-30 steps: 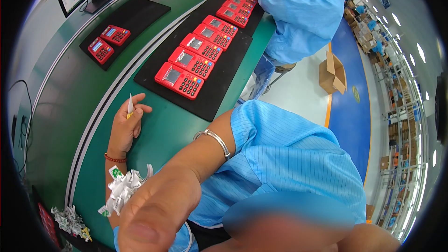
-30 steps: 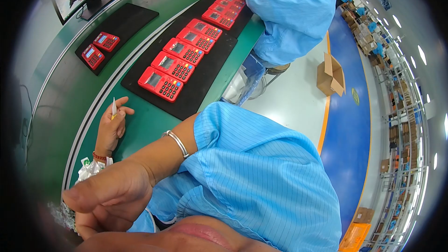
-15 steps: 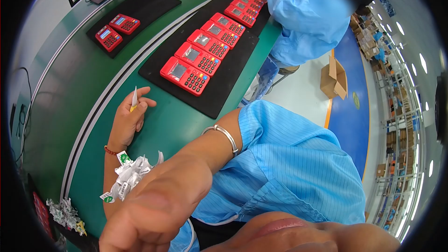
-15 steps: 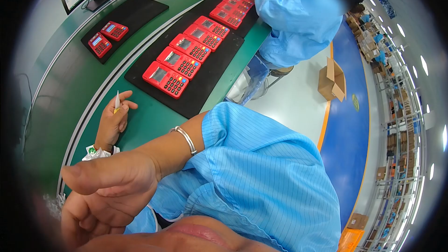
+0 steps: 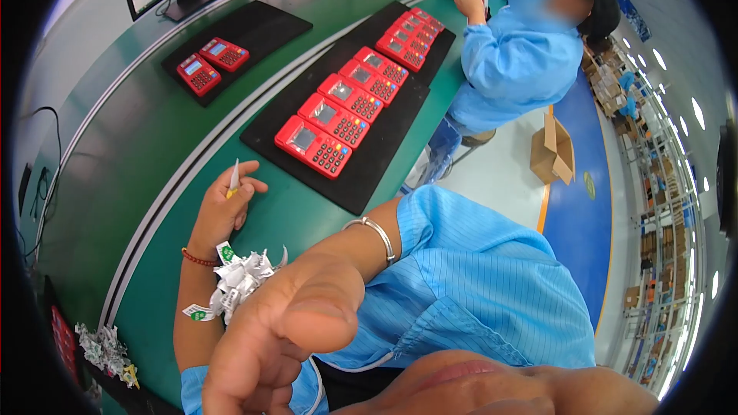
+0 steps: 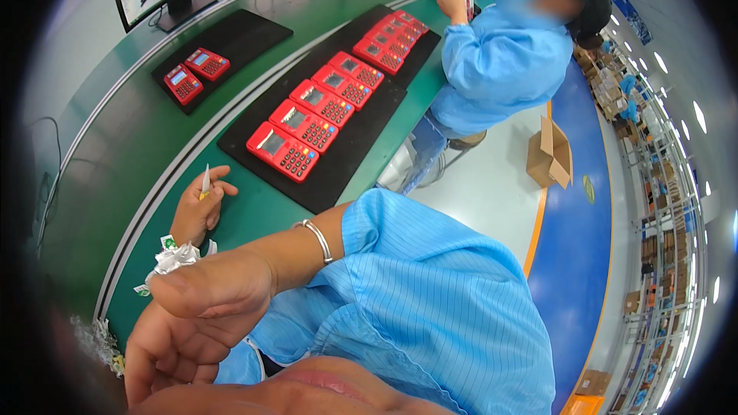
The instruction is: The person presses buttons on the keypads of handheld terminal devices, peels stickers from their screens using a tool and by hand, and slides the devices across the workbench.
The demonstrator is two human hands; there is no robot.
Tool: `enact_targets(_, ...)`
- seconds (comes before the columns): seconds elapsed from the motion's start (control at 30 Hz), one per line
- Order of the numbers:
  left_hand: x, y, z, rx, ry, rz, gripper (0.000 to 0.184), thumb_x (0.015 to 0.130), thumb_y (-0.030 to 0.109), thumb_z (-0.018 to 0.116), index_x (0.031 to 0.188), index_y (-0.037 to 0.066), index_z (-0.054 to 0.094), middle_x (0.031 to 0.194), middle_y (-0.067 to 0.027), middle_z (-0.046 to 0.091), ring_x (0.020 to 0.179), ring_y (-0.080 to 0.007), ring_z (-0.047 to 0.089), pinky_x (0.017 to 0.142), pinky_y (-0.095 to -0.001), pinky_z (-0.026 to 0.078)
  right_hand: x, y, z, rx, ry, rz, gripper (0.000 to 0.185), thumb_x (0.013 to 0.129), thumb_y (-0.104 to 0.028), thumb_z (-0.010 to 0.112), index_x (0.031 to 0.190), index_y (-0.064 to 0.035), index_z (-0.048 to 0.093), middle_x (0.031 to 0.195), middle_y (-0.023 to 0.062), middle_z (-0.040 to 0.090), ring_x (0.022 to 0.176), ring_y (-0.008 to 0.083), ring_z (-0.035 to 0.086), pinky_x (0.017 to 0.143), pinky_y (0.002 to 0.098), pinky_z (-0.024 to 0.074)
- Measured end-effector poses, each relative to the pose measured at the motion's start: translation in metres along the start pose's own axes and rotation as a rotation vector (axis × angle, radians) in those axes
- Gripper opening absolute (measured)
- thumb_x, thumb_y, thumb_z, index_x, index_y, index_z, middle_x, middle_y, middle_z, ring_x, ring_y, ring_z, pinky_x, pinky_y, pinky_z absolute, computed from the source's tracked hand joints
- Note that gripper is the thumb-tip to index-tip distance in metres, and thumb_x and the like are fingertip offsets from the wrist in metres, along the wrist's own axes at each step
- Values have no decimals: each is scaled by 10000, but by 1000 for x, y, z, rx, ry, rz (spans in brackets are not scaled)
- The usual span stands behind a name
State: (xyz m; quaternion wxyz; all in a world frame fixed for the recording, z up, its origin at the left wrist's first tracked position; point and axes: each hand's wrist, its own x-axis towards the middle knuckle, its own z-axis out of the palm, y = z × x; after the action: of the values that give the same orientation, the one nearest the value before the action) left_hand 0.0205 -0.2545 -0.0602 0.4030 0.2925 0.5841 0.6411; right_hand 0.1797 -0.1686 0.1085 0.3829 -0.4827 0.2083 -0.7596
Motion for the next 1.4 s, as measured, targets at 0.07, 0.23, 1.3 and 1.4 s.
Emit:
enact_targets(0.07, -1, -2, 1, -3, 5, 2, 464, 1016, 233, 620, 1395, -11, 508, 1043, -83, 698, 502, -8, 430, 440, -163, 369, 0, 4, 3, 33, 58, 10, 1228, 852, -893, 356, 1486, 157, 307, 1478, 319, 453, 1353, 354, 510, 1092, 446, 448)
enact_targets(0.23, -6, 4, 5, -3, 8, -9, 464, 1009, 222, 623, 1393, -12, 507, 1036, -80, 691, 514, -8, 424, 451, -159, 371, 6, 14, 3, -73, -42, -91, 1093, 900, -846, 352, 1505, 62, 286, 1445, 207, 496, 1314, 270, 535, 1067, 388, 438)
enact_targets(1.3, -12, 6, 1, 54, 24, -5, 467, 1020, 232, 588, 1402, -22, 497, 1024, -69, 665, 493, 3, 385, 425, -157, 328, 21, 33, -7, 49, -7, -124, 933, 982, -776, 216, 1315, 69, 430, 1181, 151, 601, 1058, 183, 626, 862, 291, 505)
enact_targets(1.4, -11, 5, 0, 45, 16, -8, 469, 1019, 230, 588, 1402, -23, 496, 1024, -68, 665, 495, 2, 386, 427, -158, 331, 22, 30, -8, -44, -8, -153, 936, 983, -774, 209, 1317, 75, 421, 1186, 156, 600, 1062, 183, 624, 859, 295, 509)
